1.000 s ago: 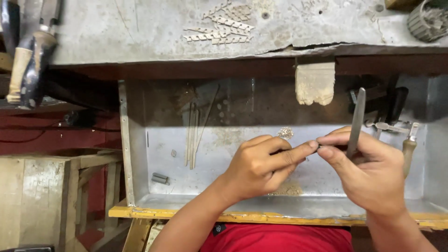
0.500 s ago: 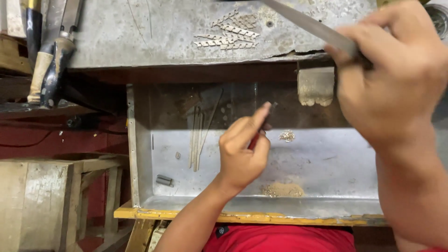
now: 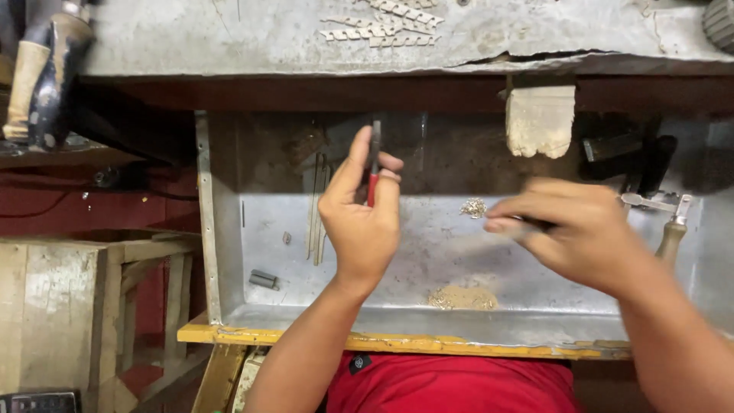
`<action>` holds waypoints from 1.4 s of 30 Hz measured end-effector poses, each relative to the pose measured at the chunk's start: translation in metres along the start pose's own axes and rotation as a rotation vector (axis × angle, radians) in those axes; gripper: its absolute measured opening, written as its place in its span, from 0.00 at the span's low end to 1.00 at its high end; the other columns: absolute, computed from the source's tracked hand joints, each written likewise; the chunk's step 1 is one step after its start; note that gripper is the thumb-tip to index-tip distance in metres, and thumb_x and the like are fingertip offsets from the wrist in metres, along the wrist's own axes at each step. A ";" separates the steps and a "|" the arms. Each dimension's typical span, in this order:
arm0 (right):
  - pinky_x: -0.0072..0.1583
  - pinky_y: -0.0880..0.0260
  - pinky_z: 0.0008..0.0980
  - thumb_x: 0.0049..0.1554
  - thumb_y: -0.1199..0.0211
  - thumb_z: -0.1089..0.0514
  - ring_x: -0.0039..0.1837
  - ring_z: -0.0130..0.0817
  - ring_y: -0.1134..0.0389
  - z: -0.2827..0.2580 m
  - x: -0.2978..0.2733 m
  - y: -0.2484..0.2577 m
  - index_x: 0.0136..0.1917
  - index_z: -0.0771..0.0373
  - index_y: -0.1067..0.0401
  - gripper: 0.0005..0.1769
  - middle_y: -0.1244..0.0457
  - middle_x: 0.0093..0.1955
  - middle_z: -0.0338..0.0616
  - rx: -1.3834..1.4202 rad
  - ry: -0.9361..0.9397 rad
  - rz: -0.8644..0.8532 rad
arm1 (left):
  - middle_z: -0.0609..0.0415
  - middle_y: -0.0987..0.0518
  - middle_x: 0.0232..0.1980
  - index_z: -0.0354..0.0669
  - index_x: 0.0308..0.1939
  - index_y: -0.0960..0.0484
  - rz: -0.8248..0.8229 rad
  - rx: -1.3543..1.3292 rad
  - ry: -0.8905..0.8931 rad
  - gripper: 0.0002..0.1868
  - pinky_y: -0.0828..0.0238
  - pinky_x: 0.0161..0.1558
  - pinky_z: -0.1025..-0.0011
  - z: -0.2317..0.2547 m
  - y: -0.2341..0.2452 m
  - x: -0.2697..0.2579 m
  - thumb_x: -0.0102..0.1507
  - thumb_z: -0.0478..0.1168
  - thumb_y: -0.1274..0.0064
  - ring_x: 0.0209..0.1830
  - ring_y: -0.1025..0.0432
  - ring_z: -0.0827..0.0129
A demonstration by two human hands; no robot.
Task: A person uses a hand file to shape and smooth a small metal jewelry component held in place with pliers at a workbench.
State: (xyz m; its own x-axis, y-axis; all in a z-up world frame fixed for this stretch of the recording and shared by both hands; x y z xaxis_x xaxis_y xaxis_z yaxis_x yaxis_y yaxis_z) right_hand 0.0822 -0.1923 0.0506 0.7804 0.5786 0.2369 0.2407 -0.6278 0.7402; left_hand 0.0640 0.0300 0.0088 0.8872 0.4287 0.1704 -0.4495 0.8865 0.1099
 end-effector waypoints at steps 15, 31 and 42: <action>0.44 0.26 0.51 0.51 0.31 0.50 0.40 0.52 0.27 0.085 -0.033 -0.091 0.50 0.43 0.21 0.11 0.33 0.47 0.32 -0.426 -0.291 -0.229 | 0.45 0.15 0.37 0.31 0.62 0.22 0.004 -0.003 -0.140 0.24 0.19 0.35 0.71 -0.013 -0.007 0.000 0.61 0.23 0.50 0.34 0.19 0.65; 0.33 0.50 0.25 0.64 0.38 0.52 0.30 0.27 0.50 0.046 -0.055 -0.036 0.47 0.64 0.34 0.13 0.40 0.43 0.56 0.886 -0.343 0.576 | 0.48 0.19 0.48 0.44 0.71 0.29 -0.483 -0.006 -0.369 0.32 0.26 0.45 0.69 0.016 -0.057 -0.049 0.64 0.20 0.57 0.39 0.27 0.65; 0.32 0.54 0.26 0.63 0.38 0.56 0.28 0.24 0.53 0.052 -0.058 -0.039 0.46 0.67 0.35 0.13 0.39 0.48 0.56 1.006 -0.517 0.646 | 0.42 0.19 0.62 0.39 0.68 0.28 -0.576 -0.030 -0.527 0.27 0.18 0.63 0.60 0.028 -0.070 -0.059 0.68 0.14 0.58 0.57 0.19 0.49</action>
State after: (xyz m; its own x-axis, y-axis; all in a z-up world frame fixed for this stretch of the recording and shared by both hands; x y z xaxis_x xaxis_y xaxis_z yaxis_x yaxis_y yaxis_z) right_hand 0.0573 -0.2287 -0.0250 0.9932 -0.0977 -0.0638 -0.1111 -0.9584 -0.2628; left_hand 0.0403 -0.0617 0.0187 0.8099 -0.2334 0.5382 0.0766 0.9517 0.2975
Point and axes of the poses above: each hand's wrist, its own x-axis towards the middle knuckle, its own y-axis out of the back of the hand, z = x × y, the point moved 6 cm from there along x, towards the middle knuckle
